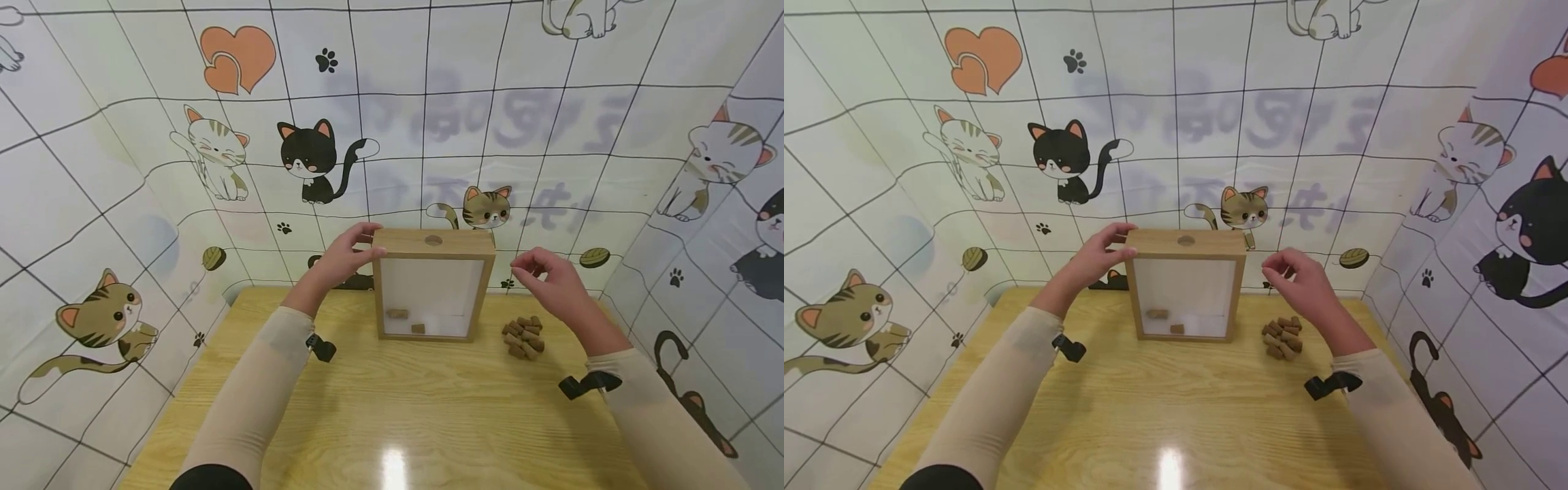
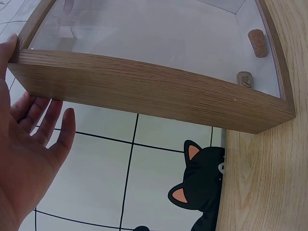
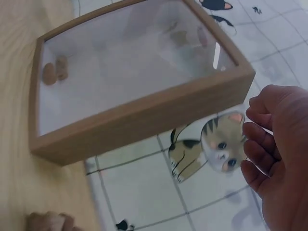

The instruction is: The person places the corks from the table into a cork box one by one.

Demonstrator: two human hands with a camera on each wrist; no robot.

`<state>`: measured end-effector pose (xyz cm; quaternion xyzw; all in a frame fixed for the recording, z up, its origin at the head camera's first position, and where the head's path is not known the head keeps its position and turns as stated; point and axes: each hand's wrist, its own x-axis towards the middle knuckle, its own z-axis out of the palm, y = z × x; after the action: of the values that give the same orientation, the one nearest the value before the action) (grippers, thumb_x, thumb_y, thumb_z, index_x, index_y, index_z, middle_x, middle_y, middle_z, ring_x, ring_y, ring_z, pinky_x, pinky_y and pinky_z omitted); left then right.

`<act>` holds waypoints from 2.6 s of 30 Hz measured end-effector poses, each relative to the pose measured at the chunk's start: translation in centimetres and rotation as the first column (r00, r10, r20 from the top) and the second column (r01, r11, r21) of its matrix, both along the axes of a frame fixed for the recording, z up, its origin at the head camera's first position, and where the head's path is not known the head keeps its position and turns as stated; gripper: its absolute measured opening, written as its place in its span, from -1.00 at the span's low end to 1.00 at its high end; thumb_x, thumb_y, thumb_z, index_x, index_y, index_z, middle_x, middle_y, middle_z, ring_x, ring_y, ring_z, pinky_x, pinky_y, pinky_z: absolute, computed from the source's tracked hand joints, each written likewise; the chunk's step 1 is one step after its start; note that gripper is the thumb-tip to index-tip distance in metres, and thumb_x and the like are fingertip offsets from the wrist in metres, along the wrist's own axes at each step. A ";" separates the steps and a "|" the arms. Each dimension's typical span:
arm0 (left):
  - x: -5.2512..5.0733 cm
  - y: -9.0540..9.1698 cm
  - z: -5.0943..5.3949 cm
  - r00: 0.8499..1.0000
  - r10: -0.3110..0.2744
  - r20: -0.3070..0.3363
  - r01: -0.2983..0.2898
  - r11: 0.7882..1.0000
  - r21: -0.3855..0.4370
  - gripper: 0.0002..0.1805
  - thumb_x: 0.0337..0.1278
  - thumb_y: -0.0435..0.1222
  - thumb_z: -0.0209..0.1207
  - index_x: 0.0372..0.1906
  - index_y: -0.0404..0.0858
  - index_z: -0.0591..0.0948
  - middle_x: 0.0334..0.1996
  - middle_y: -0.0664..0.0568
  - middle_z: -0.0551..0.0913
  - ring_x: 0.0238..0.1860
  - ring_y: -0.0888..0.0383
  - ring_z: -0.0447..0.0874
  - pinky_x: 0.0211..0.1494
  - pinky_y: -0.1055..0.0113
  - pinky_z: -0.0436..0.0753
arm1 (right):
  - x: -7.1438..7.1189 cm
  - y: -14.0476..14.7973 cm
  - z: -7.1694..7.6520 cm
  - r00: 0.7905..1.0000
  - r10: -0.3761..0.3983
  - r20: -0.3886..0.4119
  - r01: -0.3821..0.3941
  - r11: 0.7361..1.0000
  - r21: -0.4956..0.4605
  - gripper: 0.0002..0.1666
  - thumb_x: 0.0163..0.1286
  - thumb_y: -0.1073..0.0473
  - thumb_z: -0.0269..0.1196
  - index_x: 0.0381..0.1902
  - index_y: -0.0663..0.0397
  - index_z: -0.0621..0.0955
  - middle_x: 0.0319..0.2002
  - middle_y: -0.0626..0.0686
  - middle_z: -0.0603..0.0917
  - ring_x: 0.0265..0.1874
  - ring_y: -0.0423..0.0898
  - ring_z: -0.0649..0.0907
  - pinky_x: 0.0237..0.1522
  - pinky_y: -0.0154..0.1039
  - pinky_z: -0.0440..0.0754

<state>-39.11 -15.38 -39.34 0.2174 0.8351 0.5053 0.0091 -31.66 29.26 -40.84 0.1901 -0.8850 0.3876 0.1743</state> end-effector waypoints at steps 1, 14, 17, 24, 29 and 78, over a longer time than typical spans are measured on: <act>0.0 0.0 0.0 1.000 -0.001 -0.001 0.001 1.000 0.000 -0.25 0.48 0.13 0.40 0.62 0.08 0.44 0.48 -0.05 0.50 0.51 -0.12 0.45 0.30 -0.24 0.65 | 0.3 0.5 -0.6 1.000 -0.006 0.014 0.006 1.000 0.000 -0.81 0.71 0.09 0.31 0.07 0.08 0.73 -0.15 0.01 0.73 -0.22 -0.10 0.61 -0.23 -0.30 0.55; 0.2 0.3 0.0 1.000 0.000 -0.004 0.000 1.000 0.011 -0.28 0.50 0.06 0.40 0.62 0.04 0.45 0.48 -0.08 0.50 0.51 -0.15 0.44 0.32 -0.23 0.65 | 3.2 3.8 -10.2 0.997 -0.033 0.065 0.029 0.998 0.053 -0.79 0.62 0.25 0.40 0.13 0.12 0.71 -0.13 0.00 0.69 -0.16 -0.20 0.61 -0.14 -0.33 0.56; 0.1 0.4 -0.1 1.000 -0.003 0.002 0.003 1.000 0.002 -0.26 0.48 0.10 0.41 0.62 0.07 0.45 0.47 -0.06 0.50 0.50 -0.12 0.46 0.31 -0.21 0.66 | 3.8 4.3 -12.2 0.999 -0.020 0.050 0.018 0.999 0.048 -0.73 0.54 0.35 0.43 0.13 0.20 0.69 -0.13 0.04 0.68 -0.19 -0.18 0.61 -0.20 -0.32 0.57; 0.0 0.2 -0.3 1.000 0.003 -0.002 -0.003 1.000 0.018 -0.27 0.48 0.07 0.41 0.61 0.06 0.45 0.45 -0.08 0.51 0.47 -0.17 0.47 0.34 -0.20 0.65 | 3.9 4.7 -15.5 0.998 -0.028 0.047 0.024 0.996 0.091 -0.71 0.43 0.41 0.50 0.06 0.29 0.69 -0.12 0.16 0.69 -0.20 -0.01 0.69 -0.24 -0.17 0.67; 0.0 0.1 -0.2 1.000 -0.003 0.007 0.003 0.999 0.034 -0.28 0.50 0.05 0.41 0.62 0.06 0.44 0.48 -0.10 0.49 0.47 -0.23 0.47 0.33 -0.23 0.65 | 3.9 5.1 -16.7 0.989 -0.120 0.086 0.098 0.971 0.218 -0.64 0.46 0.29 0.50 0.14 0.31 0.70 -0.11 0.17 0.66 -0.15 0.11 0.68 -0.12 0.11 0.66; 0.0 0.1 -0.2 1.000 0.003 0.027 -0.004 0.999 0.045 -0.29 0.50 0.07 0.40 0.61 0.08 0.45 0.47 -0.09 0.50 0.41 -0.23 0.54 0.25 -0.21 0.68 | 3.8 3.2 -9.6 0.984 -0.172 0.037 0.168 0.980 0.104 -0.73 0.59 0.29 0.38 0.14 0.26 0.63 -0.02 0.22 0.71 -0.02 0.20 0.68 -0.02 0.01 0.63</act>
<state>-39.07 -15.31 -39.53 0.2095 0.8237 0.5267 0.0144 -27.89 32.50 -50.47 0.1134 -0.9202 0.3305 0.1765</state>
